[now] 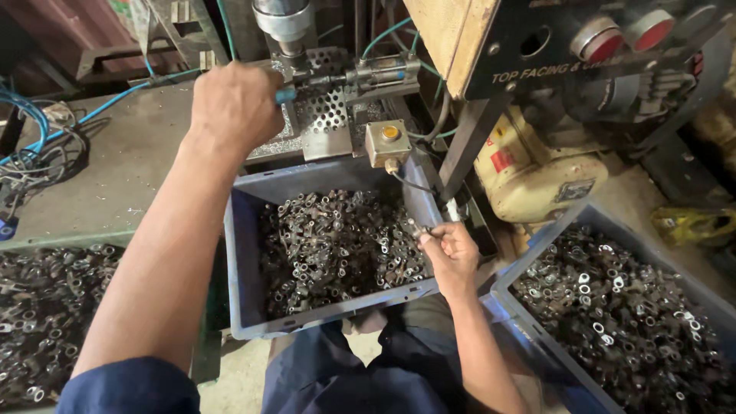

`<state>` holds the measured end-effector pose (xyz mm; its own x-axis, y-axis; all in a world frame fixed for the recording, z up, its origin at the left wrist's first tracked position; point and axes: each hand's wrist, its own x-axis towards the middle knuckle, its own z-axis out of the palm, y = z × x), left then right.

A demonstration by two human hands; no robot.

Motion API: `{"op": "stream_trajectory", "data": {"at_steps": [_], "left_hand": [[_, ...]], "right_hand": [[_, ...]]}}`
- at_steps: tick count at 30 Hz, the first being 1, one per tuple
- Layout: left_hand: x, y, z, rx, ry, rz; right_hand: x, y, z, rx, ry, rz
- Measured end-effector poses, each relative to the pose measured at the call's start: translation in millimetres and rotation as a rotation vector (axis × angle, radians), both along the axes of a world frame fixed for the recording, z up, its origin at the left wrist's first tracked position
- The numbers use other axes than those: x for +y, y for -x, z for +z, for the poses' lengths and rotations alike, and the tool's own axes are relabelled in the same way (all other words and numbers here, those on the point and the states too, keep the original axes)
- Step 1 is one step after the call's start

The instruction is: The person picks small machined metal parts from a bin, using a rod-like tool to lift them, and places them one at a time into the fixture of a top-facing machine. Machined parts drop into a collection bin, and the person moves finished parts between bins as the machine runs.

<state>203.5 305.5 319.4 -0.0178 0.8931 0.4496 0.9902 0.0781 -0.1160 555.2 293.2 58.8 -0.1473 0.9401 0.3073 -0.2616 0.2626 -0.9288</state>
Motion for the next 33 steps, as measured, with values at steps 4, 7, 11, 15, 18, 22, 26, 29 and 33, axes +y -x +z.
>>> {"op": "stream_trajectory", "data": {"at_steps": [4, 7, 11, 15, 18, 22, 26, 29, 33], "left_hand": [[24, -9, 0, 0.121, 0.093, 0.056], [32, -10, -6, 0.151, 0.089, 0.042], [34, 5, -17, 0.026, 0.070, -0.034], [6, 31, -54, -0.773, 0.106, -0.191], [-37, 31, -110, -0.812, -0.030, -0.181], [-99, 22, -176, -0.813, -0.061, -0.132], [-130, 13, -199, -0.717, -0.115, -0.111], [-132, 9, -194, -0.738, -0.147, -0.107], [-132, 7, -185, -0.778, -0.088, -0.065]], "right_hand": [[-2, -3, -4, 0.013, 0.050, -0.020], [-4, -5, -6, 0.001, 0.031, 0.000], [-4, -7, -6, -0.034, 0.025, 0.002], [-1, -5, 1, -0.044, 0.037, 0.008], [0, 3, 16, -0.015, 0.135, -0.038], [4, 39, 48, 0.143, 0.284, 0.062], [33, 109, 83, 0.202, 0.283, 0.203], [75, 172, 99, 0.170, 0.291, 0.155], [136, 229, 94, 0.313, 0.351, 0.131]]}}
